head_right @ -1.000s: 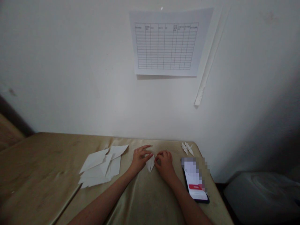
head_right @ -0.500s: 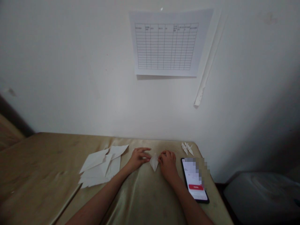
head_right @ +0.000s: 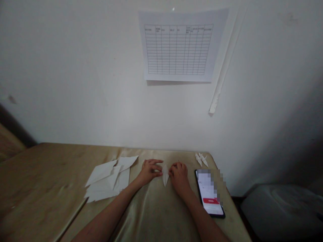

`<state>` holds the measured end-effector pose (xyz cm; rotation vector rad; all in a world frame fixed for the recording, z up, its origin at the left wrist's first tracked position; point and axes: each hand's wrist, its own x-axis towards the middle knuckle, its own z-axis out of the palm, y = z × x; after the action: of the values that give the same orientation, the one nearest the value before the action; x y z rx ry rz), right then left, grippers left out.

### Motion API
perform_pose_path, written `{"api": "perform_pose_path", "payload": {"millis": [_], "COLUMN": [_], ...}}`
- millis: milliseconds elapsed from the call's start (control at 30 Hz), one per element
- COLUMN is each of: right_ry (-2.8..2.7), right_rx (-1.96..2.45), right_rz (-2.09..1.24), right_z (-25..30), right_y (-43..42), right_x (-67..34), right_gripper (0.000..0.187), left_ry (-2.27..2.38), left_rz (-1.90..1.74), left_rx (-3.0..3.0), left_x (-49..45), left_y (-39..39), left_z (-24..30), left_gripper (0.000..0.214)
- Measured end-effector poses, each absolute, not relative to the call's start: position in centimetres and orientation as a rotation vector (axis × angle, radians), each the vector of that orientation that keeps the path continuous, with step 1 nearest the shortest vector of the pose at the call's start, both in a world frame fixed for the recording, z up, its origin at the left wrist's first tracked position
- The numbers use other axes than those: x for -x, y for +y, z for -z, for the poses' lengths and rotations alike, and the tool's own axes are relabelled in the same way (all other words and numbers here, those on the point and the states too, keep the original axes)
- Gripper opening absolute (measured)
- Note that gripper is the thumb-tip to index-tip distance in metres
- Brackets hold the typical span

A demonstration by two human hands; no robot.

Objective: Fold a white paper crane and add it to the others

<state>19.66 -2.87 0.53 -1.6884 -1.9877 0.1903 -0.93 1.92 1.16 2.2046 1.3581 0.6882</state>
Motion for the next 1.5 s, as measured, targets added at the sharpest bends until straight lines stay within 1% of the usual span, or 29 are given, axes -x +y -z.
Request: {"api": "perform_pose_path", "payload": {"millis": [200,567,833,1000,1300,1500], "right_ry": [-1.989,-1.995,-1.991,-2.007,-2.019,-2.071], "right_rx": [1.639,1.597,1.598,1.624,1.665,1.625], "right_rz": [-0.202,-0.222,-0.186,-0.152,-0.187,-0.254], "right_z": [-0.8,-0.6,-0.6,-0.7,-0.7,-1.2], "right_y": [-3.2,-3.2,-3.5,-3.7,-3.6,-4.0], "right_x": [-19.2,-19.1,-18.7,-18.3,-18.4,-18.8], "right_gripper": [0.011,0.013,0.006,0.022,0.034,0.046], "left_ry": [1.359,1.407,1.423,1.417,1.409,1.419], "left_rz": [-0.702,-0.738,-0.731,-0.720,-0.683,-0.662], "left_rx": [-2.189,-2.175,-2.159,-2.184,-2.199,-2.185], "left_x": [0.7,0.1,0.0,0.1,0.1,0.1], "left_y": [1.8,1.4,1.2,1.3,1.4,1.2], "left_z": [-1.1,-1.4,-1.9,-1.7,-1.8,-2.3], "left_gripper": [0.008,0.010,0.012,0.011,0.011,0.011]}}
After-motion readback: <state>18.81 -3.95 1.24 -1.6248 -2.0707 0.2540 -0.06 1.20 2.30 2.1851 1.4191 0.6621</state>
